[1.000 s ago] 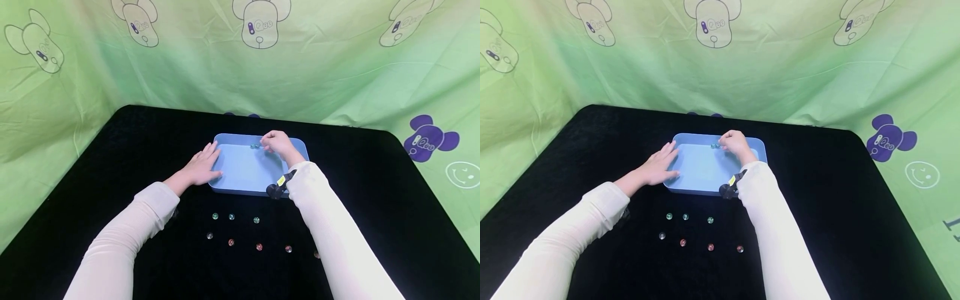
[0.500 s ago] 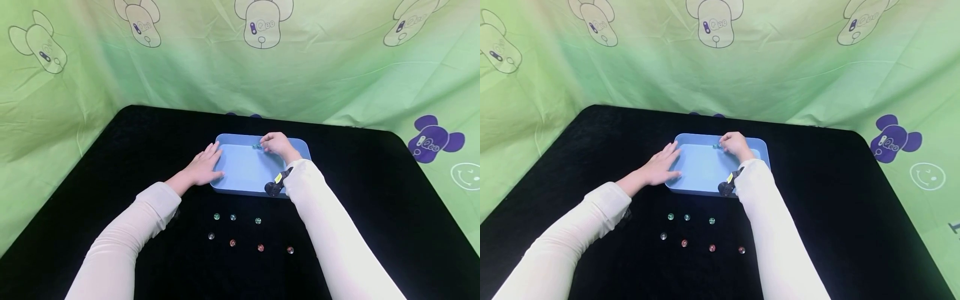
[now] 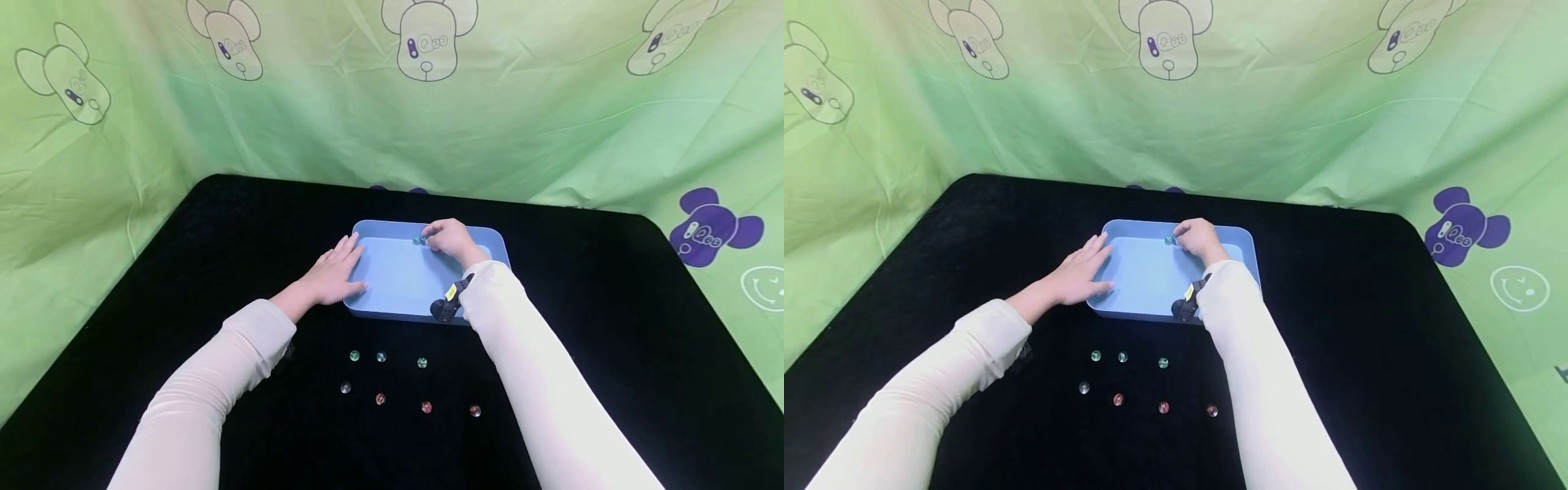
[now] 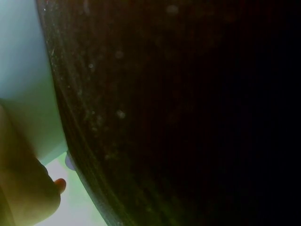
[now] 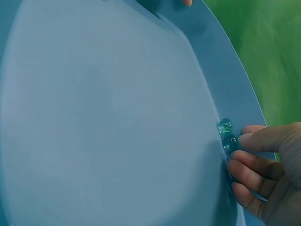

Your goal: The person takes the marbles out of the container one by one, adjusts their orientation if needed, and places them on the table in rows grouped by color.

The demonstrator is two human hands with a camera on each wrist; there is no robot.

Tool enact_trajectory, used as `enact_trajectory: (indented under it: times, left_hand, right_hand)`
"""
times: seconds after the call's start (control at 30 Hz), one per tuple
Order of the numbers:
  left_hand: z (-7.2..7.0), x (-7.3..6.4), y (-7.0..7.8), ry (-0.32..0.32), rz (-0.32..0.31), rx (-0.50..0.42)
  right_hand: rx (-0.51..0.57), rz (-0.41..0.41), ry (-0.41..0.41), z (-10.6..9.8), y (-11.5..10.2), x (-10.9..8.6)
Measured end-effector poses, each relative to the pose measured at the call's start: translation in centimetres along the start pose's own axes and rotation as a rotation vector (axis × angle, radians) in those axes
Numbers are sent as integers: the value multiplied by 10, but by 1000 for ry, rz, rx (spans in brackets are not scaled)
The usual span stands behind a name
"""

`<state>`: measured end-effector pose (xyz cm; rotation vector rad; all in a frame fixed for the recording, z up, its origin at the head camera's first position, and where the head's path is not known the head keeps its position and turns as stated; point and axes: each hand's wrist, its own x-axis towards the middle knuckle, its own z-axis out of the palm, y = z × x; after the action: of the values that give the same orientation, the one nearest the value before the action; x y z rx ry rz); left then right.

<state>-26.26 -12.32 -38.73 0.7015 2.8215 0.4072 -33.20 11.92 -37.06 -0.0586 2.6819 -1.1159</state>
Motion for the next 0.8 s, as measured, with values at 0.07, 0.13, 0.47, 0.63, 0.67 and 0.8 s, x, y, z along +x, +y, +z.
enact_trajectory:
  times: [0.07, 0.13, 0.47, 0.63, 0.67, 0.8]
  left_hand:
    - [0, 0, 0, -1, -1, -2]
    - [1, 0, 0, -2, -3, -4]
    - [0, 0, 0, -3, 1, 14]
    - [0, 0, 0, -2, -1, 6]
    - [0, 0, 0, -2, -2, 5]
    - [1, 1, -1, -6, 0, 18]
  right_hand:
    - [-15, -6, -1, 0, 0, 0]
    - [-32, -15, -4, 1, 0, 0]
    - [-185, -76, 11, 4, -1, 2]
    - [-235, -90, 18, 4, -4, 0]
    - [-243, -94, 18, 4, -4, 0]
    - [-276, -92, 21, 4, -4, -1]
